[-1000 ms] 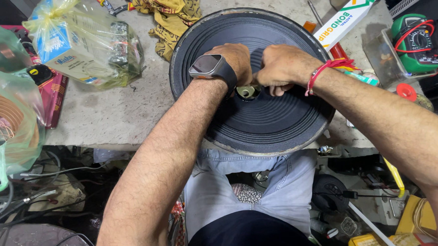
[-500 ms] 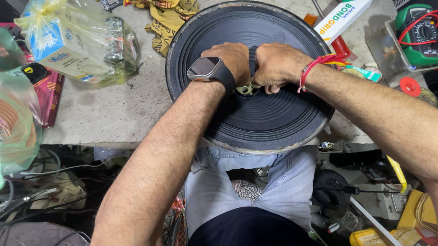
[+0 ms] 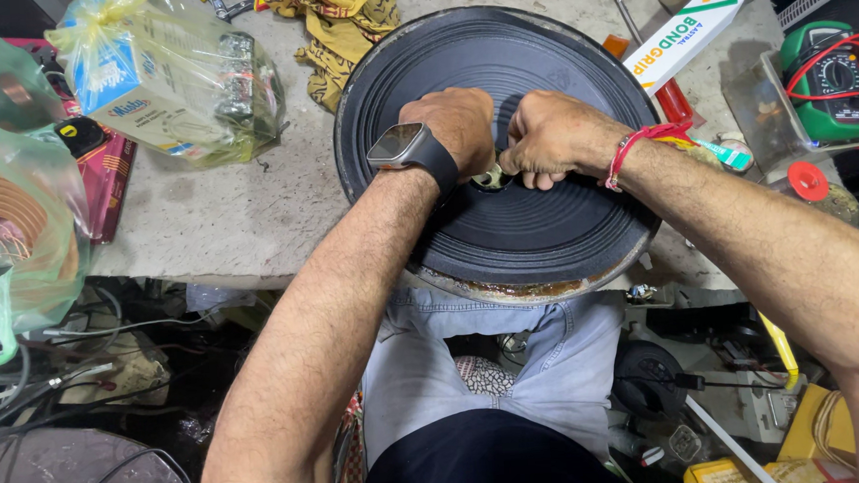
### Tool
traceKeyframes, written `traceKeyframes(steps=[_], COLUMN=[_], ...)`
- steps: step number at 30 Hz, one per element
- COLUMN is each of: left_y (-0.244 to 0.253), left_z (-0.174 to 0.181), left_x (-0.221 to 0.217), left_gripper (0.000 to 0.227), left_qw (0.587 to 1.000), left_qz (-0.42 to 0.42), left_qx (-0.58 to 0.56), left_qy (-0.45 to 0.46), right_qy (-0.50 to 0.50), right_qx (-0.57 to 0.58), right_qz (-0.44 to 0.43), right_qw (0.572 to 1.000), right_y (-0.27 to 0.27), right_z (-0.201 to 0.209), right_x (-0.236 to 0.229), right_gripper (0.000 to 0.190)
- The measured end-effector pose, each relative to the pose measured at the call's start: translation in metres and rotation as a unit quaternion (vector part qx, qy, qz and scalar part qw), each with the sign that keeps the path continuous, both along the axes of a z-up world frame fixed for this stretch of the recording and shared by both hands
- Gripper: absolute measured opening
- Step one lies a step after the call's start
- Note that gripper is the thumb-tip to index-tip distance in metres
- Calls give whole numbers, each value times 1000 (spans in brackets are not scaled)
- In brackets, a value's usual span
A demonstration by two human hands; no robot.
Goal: The person applies adhesive to the edge of a speaker cone using a tube and then presses the cone onto the speaker frame. They use a small tool to adjust the cone's position and ensure it is properly seated.
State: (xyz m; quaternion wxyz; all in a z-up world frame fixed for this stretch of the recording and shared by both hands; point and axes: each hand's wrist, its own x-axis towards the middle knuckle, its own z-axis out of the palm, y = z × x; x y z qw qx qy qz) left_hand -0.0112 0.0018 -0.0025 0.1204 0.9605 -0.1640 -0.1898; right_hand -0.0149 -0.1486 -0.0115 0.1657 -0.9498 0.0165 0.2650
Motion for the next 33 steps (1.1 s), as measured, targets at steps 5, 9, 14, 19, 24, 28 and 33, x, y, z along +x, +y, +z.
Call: traceKeyframes(steps=[5,9,14,19,24,28,33], left_y=[1,4,-2,-9,-13,-15,-15], left_z=[12,29,28,-2,-14,-17,-10], left_x=[-6,-10,-5,3,6,-3,-14], left_gripper=[31,25,28,30,29,34,29], left_qw=[999,997,995,979,991,995,990], left_qz=[26,23,14,101,57,89,114], left_qx=[6,0,-2,-69,-9,7,-22], left_qy=[40,77,100,163,122,38,86], right_qy=[-2,9,30,57,36,8,-26], right_qx=[0,8,-8,-5,7,3,34], right_qz=[10,-12,-34,-43,-50,-29,-12], right_qw=[1000,1000,999,997,998,1000,999], right_y=[1,0,0,4,3,1,0], right_z=[1,11,17,12,2,0,-6], right_x=[-2,-5,-5,0,0,-5,-12], right_gripper=[23,24,29,26,20,22,19])
